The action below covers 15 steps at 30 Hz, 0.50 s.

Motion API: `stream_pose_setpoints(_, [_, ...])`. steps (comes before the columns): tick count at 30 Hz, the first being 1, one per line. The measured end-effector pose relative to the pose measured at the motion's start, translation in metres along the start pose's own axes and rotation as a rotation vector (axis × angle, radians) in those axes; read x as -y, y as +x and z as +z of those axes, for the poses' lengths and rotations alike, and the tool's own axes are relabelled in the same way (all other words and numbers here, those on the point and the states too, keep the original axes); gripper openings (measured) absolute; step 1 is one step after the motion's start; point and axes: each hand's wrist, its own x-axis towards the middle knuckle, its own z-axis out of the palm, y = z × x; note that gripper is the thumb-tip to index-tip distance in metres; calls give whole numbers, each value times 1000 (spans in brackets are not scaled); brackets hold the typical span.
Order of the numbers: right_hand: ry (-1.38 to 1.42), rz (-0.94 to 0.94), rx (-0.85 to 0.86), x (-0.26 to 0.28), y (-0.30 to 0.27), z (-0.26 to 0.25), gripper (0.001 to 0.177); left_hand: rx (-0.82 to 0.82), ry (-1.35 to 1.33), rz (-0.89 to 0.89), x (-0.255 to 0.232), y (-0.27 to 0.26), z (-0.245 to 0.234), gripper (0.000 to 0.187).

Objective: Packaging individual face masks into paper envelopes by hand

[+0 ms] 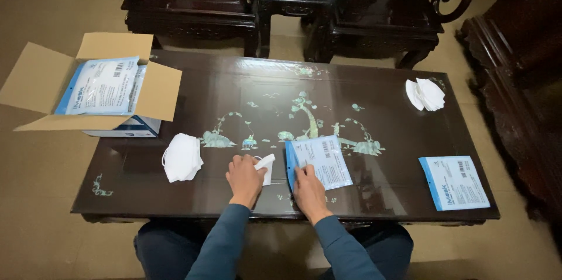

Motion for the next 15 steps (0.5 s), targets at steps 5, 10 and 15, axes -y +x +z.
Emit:
stream_pose_setpoints(5, [-2,8,-48,0,-4,3,31,101,-167,-16,-4,-14,-16,55])
stream_pose_setpoints(10, [17,7,-96,16,-9,-14,22,144,-962,-278,9,-20,0,45])
stream_pose_setpoints(15, [50,-16,-82,4,-6,-5,24,180,-1299,-460,-7,-34,-24,36])
